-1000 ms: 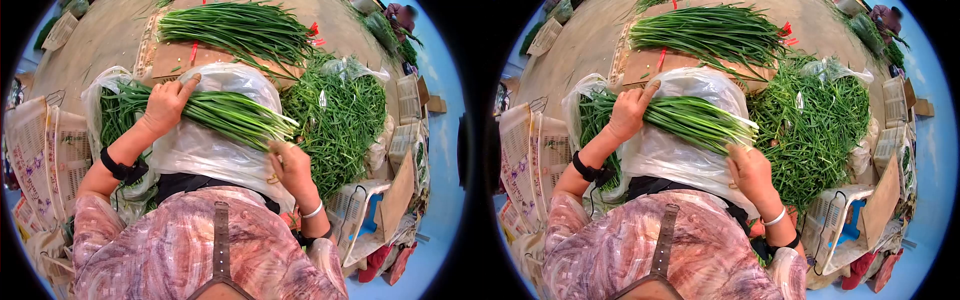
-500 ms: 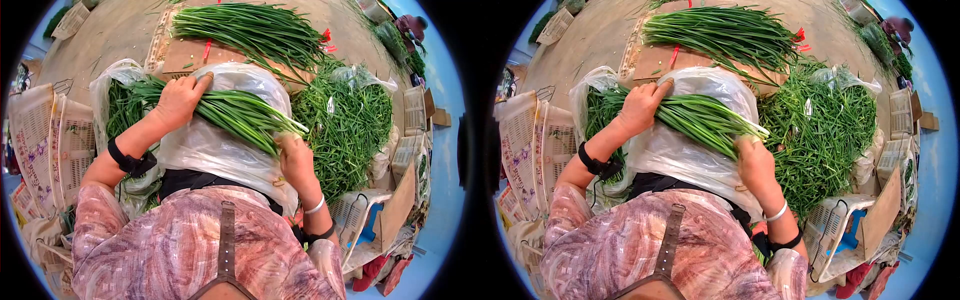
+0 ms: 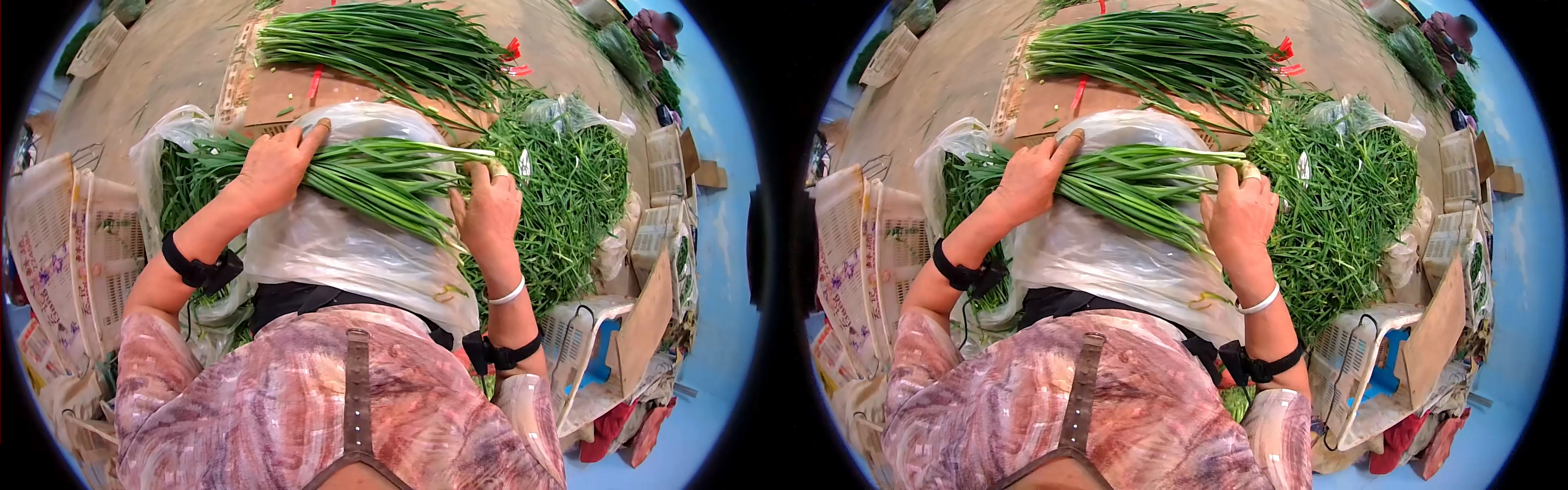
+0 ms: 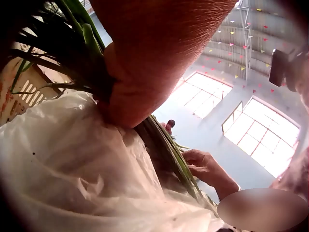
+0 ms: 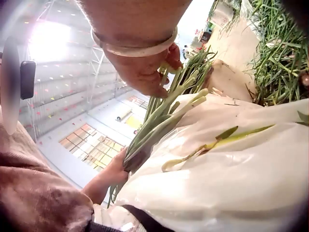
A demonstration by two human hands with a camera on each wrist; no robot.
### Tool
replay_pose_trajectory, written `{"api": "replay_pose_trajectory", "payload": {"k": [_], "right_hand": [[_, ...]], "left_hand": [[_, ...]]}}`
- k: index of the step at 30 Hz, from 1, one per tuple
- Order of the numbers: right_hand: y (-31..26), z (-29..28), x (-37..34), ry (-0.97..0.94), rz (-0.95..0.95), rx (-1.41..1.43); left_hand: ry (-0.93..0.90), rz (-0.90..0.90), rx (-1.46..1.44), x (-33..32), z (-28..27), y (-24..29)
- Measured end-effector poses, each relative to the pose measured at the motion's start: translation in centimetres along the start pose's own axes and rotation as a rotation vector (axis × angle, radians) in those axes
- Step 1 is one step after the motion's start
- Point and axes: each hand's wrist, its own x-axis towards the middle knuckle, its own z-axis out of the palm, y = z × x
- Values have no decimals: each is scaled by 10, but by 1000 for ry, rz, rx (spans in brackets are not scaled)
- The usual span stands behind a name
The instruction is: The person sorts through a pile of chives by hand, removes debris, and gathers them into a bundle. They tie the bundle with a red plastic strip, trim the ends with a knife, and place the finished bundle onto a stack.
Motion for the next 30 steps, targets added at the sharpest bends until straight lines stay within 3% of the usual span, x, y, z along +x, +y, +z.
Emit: {"api": "replay_pose_trajectory", "payload": {"k": [3,7,9,10,12,14,16,20,22,23,26,29,30], "right_hand": [[8,3,-4,-166,-24,62],[20,9,-2,-185,11,224],[27,15,2,-294,285,879],[28,13,3,-293,283,879],[27,5,8,-352,360,1151],[23,3,7,-379,393,1156],[18,2,2,-272,350,1021],[17,2,-9,-272,355,1078],[24,12,-19,-314,510,1668],[26,11,-22,-336,536,1756],[41,3,-33,-407,480,1863],[88,-9,-51,-476,351,1890],[113,-12,-60,-458,392,1915]], "left_hand": [[-14,-12,-14,0,-1,1],[-26,-23,-35,1,0,0],[-38,-23,-36,2,2,-1],[-49,-25,-36,2,2,-1],[-47,-21,-36,2,2,-3],[-48,-13,-40,2,3,-2],[-49,-4,-63,2,4,-3],[-45,-17,-79,1,4,-4],[-30,7,-61,1,5,-5],[-31,2,-61,0,5,-6],[-9,24,-74,-1,7,-7],[-3,12,-76,-2,7,-8],[7,17,-80,-3,7,-9]]}}
